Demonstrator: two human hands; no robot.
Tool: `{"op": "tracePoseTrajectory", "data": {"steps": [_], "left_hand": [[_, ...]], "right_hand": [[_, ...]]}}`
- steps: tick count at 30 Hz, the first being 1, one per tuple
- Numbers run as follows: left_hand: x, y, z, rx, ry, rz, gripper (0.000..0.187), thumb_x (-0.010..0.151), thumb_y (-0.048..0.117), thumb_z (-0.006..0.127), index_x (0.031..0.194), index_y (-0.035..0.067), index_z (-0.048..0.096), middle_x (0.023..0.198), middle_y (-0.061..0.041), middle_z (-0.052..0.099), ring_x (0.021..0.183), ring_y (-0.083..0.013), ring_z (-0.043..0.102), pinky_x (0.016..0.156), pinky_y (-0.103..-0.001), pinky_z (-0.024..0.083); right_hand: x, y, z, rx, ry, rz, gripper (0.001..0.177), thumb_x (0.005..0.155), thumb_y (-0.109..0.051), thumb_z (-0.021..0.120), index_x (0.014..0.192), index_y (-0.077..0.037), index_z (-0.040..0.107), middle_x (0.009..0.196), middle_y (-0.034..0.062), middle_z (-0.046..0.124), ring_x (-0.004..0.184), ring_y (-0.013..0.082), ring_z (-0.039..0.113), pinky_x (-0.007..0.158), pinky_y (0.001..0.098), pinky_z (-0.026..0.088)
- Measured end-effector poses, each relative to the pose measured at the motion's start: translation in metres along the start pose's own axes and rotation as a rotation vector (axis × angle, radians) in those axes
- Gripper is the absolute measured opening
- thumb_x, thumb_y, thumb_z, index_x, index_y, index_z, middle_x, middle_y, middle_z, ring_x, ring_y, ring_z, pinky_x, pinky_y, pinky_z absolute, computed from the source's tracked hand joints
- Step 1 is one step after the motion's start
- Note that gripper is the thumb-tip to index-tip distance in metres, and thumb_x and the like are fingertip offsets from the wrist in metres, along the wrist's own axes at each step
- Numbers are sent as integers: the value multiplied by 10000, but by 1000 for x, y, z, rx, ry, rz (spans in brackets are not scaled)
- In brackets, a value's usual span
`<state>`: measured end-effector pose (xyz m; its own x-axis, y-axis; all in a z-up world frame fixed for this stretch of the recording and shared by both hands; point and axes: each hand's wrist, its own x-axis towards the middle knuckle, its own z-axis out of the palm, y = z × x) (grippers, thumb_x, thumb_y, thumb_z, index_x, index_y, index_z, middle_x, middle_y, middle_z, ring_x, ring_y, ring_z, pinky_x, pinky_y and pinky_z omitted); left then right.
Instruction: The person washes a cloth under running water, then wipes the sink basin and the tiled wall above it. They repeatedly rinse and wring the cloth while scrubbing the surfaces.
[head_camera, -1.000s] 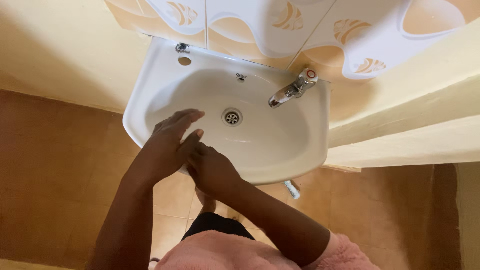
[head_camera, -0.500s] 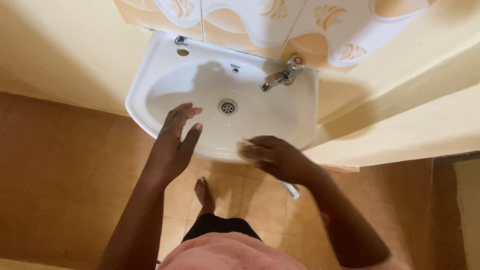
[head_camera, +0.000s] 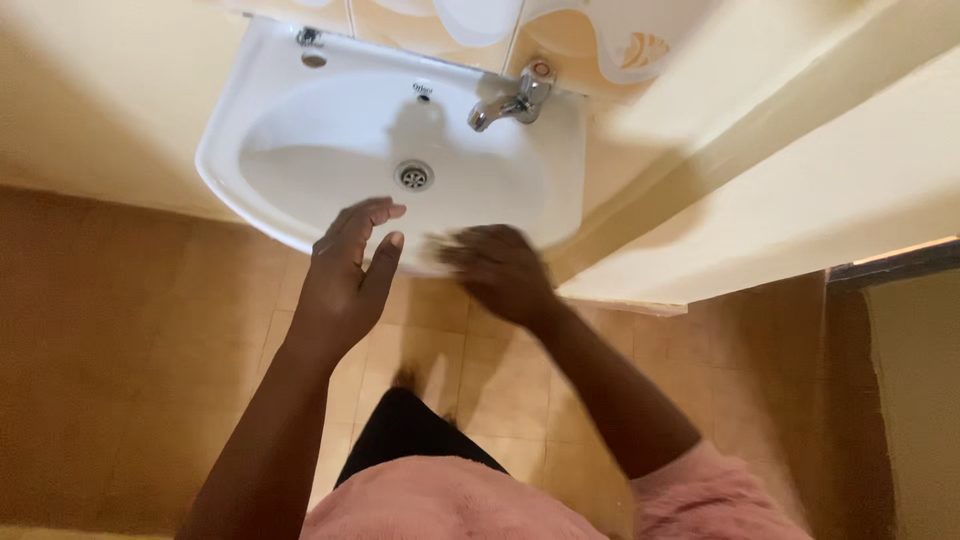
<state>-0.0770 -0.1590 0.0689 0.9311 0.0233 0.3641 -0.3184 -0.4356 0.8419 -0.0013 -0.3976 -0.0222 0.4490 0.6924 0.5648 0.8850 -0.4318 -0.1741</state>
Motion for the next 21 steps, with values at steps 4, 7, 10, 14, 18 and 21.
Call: {"op": "tracePoseTrajectory", "data": {"steps": [4, 7, 10, 14, 18, 21], "left_hand": [[13, -3, -3, 60, -116, -40, 281, 1057, 192, 562, 1257, 19, 659, 1233, -193, 712, 1183, -317, 671, 1022, -426, 494], [37, -8, 1, 46, -172, -17, 293, 1045, 218, 565, 1242, 28, 670, 1183, -192, 730, 1131, -321, 689, 984, -418, 511], [51, -18, 4, 5, -216, -20, 300, 1039, 230, 571, 1233, 25, 669, 1190, -196, 729, 1135, -329, 692, 974, -411, 519], [70, -30, 7, -58, -243, -32, 313, 1044, 243, 569, 1248, 26, 664, 1219, -199, 722, 1160, -330, 692, 1001, -413, 512], [81, -37, 8, -36, -289, -55, 345, 1031, 271, 574, 1265, 32, 657, 1243, -190, 712, 1181, -330, 679, 1000, -415, 503], [85, -42, 4, 6, -348, -77, 356, 1025, 293, 561, 1272, 53, 652, 1247, -154, 719, 1179, -321, 674, 981, -414, 507]], "right_hand": [[-29, 40, -46, -88, 34, 101, 176, 902, -194, 740, 1070, -142, 748, 1222, 28, 719, 1241, 254, 618, 1042, 460, 468], [-25, 35, -53, -188, 28, 260, 225, 892, -183, 720, 1104, -112, 751, 1170, 76, 715, 1187, 297, 610, 1018, 472, 469], [3, 1, -21, -126, -21, 378, 146, 941, -159, 692, 1074, -119, 734, 1172, 54, 725, 1162, 286, 632, 1024, 451, 492], [54, -43, 30, -37, -281, 504, 224, 916, -163, 660, 1118, -76, 704, 1156, 111, 700, 1073, 332, 647, 943, 473, 508], [68, -22, 46, 221, -440, 511, 228, 981, -226, 610, 1147, -98, 699, 1175, 117, 700, 1068, 354, 658, 899, 474, 522], [58, 35, 27, 433, -558, 393, 319, 991, -273, 574, 1267, -154, 682, 1205, 101, 705, 1083, 342, 663, 947, 456, 518]]}}
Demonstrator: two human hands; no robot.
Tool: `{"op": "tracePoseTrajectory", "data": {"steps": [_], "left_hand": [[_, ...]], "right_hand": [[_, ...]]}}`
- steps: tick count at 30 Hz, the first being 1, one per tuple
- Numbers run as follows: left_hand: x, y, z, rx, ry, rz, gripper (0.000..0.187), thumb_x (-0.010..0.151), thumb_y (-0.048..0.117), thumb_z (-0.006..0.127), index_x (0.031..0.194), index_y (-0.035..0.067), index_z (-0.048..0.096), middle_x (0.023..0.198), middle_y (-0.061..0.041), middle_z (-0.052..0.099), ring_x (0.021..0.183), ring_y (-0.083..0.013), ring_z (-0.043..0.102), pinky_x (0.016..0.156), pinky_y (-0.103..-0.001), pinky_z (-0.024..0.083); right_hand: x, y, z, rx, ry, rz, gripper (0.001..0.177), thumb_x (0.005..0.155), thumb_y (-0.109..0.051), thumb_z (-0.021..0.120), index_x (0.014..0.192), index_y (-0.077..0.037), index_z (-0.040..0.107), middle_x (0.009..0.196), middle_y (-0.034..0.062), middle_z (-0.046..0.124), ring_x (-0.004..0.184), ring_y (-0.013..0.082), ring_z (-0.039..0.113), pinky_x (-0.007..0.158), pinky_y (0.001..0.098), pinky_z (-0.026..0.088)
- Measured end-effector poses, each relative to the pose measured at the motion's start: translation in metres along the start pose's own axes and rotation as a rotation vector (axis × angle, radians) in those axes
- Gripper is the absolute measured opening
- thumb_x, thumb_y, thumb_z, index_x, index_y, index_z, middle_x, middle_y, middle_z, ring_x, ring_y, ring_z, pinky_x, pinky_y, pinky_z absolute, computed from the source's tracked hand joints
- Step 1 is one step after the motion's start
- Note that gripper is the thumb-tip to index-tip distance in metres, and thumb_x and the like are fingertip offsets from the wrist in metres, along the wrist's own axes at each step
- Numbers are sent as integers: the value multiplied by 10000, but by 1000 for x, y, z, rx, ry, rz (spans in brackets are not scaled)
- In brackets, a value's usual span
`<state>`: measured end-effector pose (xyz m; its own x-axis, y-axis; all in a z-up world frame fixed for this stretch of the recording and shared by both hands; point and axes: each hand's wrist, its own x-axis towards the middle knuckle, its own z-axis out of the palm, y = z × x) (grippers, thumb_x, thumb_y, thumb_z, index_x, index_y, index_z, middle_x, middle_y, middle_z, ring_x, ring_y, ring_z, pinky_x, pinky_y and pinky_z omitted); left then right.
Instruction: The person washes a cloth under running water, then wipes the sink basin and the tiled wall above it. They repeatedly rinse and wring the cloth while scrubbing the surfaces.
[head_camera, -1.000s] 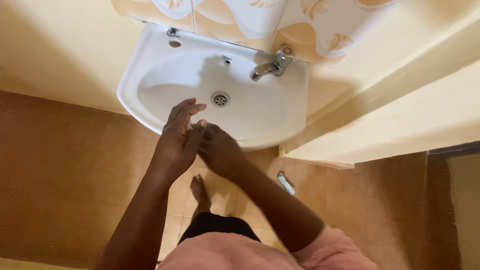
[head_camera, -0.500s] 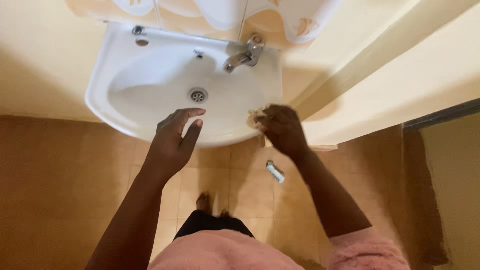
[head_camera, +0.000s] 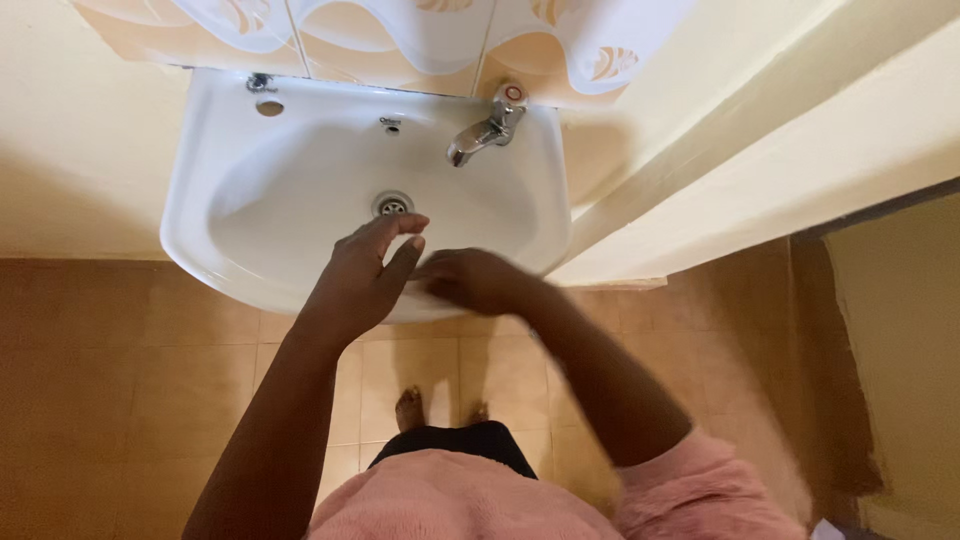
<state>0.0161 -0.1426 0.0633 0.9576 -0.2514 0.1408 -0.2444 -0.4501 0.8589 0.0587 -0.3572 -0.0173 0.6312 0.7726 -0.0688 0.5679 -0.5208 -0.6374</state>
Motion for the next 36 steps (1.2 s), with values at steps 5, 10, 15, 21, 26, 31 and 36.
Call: {"op": "tracePoseTrajectory", "data": {"steps": [5, 10, 15, 21, 26, 31, 36], "left_hand": [[-4, -9, -7, 71, -48, -216, 373, 990, 342, 558, 1268, 113, 654, 1255, -82, 716, 1085, -294, 695, 934, -404, 532], [-7, -25, -8, 273, 2, -157, 392, 1019, 344, 534, 1304, 109, 665, 1260, -128, 703, 1198, -329, 622, 1086, -469, 374], [-8, -34, -1, 354, 63, -285, 445, 1022, 386, 515, 1337, 106, 655, 1347, -144, 662, 1305, -332, 555, 1138, -514, 321], [3, -40, 5, 426, 67, -424, 486, 1018, 433, 493, 1362, 120, 635, 1423, -130, 610, 1418, -298, 466, 1170, -571, 239], [-8, -33, 1, 398, 121, -503, 499, 1025, 426, 489, 1422, 139, 583, 1433, -123, 601, 1382, -305, 491, 1196, -562, 221], [-24, -28, -1, 441, 142, -529, 478, 1026, 410, 495, 1415, 145, 585, 1420, -122, 610, 1379, -308, 498, 1188, -557, 233], [-22, -35, -18, 428, 150, -447, 457, 1027, 372, 499, 1411, 140, 587, 1400, -114, 632, 1357, -318, 518, 1177, -560, 251]], "right_hand": [[-10, 53, -56, -607, -405, 189, 348, 942, -319, 497, 1212, -317, 716, 1256, -1, 694, 1112, 260, 634, 1009, 587, 382], [9, 42, -40, -683, -483, 151, 256, 1037, -274, 464, 1022, -133, 676, 1117, 104, 698, 1036, 337, 681, 879, 513, 551], [45, 11, 3, -19, -329, -63, 322, 1041, -307, 479, 1203, -65, 615, 1238, 185, 651, 1094, 406, 645, 962, 504, 504], [34, 55, -37, 36, -570, -159, 526, 1049, -298, 443, 1568, -215, 426, 1514, 152, 537, 1295, 368, 576, 1108, 433, 440], [11, 97, -69, -559, -505, -232, 572, 859, -88, 497, 1416, -215, 532, 1430, 119, 615, 1332, 352, 569, 1027, 616, 358], [49, 64, -22, -345, -546, -76, 362, 991, -130, 451, 1334, -89, 559, 1181, 202, 689, 1021, 360, 699, 900, 483, 563], [85, 7, 11, -2, -442, -38, 572, 938, -115, 513, 1507, -174, 498, 1179, 169, 717, 1041, 350, 701, 893, 462, 543]]}}
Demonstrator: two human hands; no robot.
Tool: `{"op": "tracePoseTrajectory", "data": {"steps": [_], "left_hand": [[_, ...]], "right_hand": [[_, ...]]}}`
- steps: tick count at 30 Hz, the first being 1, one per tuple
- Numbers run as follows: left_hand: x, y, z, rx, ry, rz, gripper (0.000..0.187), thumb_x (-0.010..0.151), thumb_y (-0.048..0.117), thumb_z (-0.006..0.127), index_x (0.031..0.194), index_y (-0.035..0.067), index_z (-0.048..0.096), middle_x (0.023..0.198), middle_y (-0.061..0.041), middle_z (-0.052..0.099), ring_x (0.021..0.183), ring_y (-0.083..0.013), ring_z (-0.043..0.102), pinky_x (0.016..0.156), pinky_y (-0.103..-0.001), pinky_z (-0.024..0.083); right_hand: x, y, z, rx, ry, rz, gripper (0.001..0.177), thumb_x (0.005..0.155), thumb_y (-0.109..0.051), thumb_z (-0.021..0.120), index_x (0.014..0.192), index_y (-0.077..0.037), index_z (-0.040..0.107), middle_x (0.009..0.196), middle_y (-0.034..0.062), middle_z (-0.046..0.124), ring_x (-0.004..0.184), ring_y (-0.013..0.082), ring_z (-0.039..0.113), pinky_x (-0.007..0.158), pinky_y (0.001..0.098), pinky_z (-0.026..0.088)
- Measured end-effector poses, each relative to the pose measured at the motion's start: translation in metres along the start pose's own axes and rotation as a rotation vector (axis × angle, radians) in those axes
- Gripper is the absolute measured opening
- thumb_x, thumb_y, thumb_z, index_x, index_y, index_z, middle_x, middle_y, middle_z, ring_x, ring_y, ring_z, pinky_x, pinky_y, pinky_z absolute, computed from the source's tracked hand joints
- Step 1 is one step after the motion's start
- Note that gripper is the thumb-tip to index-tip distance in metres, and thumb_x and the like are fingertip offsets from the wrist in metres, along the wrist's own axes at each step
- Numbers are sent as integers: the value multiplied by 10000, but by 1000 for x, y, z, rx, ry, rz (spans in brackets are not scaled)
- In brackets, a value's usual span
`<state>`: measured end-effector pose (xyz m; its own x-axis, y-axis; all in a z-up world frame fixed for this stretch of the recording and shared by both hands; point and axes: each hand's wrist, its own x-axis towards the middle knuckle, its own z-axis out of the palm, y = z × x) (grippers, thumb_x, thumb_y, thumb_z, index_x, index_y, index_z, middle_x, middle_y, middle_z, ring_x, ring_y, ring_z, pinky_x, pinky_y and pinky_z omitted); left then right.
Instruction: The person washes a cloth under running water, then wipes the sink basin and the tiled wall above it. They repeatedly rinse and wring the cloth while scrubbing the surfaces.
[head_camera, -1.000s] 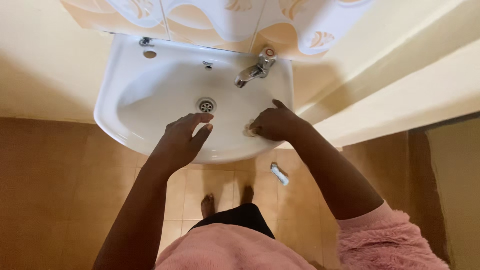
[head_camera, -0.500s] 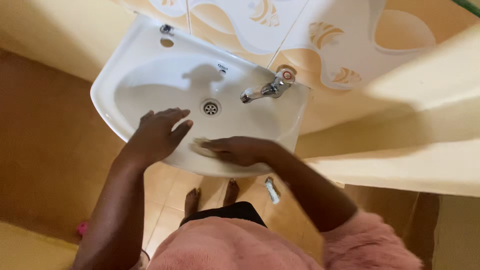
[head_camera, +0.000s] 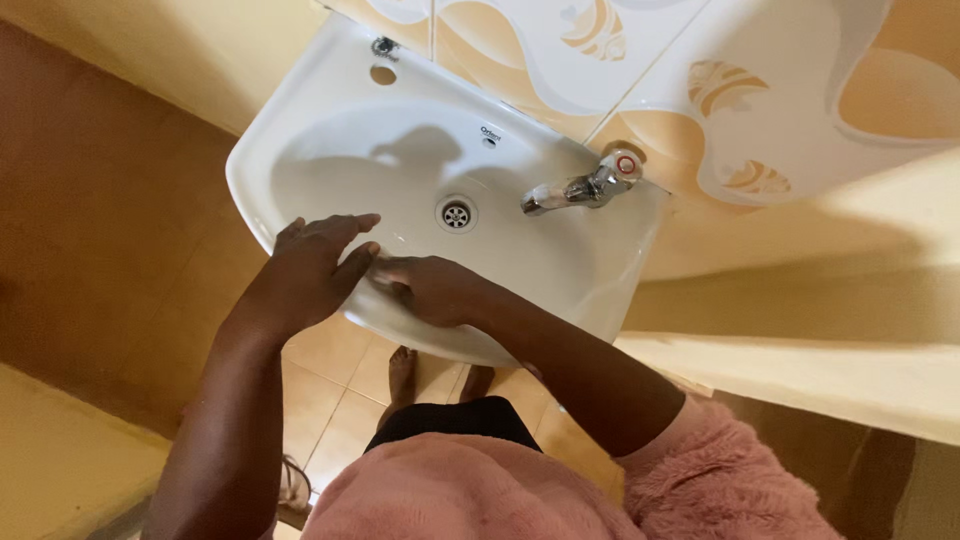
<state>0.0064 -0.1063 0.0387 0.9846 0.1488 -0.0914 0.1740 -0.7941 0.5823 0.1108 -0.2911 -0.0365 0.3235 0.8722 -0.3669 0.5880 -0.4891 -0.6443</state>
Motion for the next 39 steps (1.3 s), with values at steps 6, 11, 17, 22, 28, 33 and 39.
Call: {"op": "tracePoseTrajectory", "data": {"steps": [6, 11, 17, 22, 28, 33, 39], "left_hand": [[23, -11, -21, -10, 2, 72, 438, 1032, 340, 506, 1409, 132, 588, 1395, -133, 631, 1347, -326, 524, 1183, -565, 247], [36, -17, -23, -5, 16, 135, 425, 1042, 324, 508, 1407, 121, 589, 1397, -164, 624, 1353, -346, 514, 1182, -568, 254], [29, -26, -27, -3, 26, 109, 426, 1037, 325, 523, 1408, 128, 593, 1385, -176, 622, 1362, -354, 510, 1178, -582, 243], [19, -34, -43, -39, 69, 37, 408, 1017, 311, 522, 1375, 137, 616, 1354, -142, 661, 1324, -327, 547, 1183, -583, 245], [11, -40, -45, 0, 148, 26, 369, 1034, 299, 541, 1346, 132, 645, 1318, -158, 667, 1309, -341, 553, 1177, -599, 245], [9, -47, -46, -54, 190, 21, 342, 1023, 276, 538, 1310, 127, 649, 1299, -122, 693, 1295, -315, 571, 1153, -632, 222], [15, -44, -49, -126, 198, -26, 322, 1020, 258, 533, 1290, 135, 655, 1260, -103, 708, 1264, -295, 599, 1181, -613, 237]], "right_hand": [[-39, 36, -34, 47, -13, -274, 468, 943, -149, 639, 1398, -254, 618, 1356, 84, 682, 1110, 327, 682, 939, 422, 523], [-54, 73, -42, -157, -66, -32, 380, 890, -118, 648, 1236, -250, 736, 1226, 94, 693, 1088, 312, 677, 930, 415, 535], [30, 47, -22, -181, 84, -272, 247, 942, -112, 615, 1171, -131, 707, 1173, 134, 612, 1045, 343, 638, 905, 453, 524], [103, 21, -12, 3, 404, -324, 247, 900, -94, 640, 1141, -91, 697, 1153, 134, 660, 1050, 345, 641, 891, 447, 515], [147, 4, -16, 29, 661, -212, 146, 838, -88, 697, 981, -106, 718, 1053, 119, 717, 985, 347, 648, 876, 443, 539], [94, 3, -5, 124, 331, -245, 311, 774, -100, 728, 1083, -95, 687, 1056, 155, 675, 954, 331, 668, 822, 435, 551], [96, -6, 7, 77, 389, -156, 257, 838, -138, 742, 1091, -107, 701, 1099, 137, 677, 987, 312, 670, 858, 411, 546]]}}
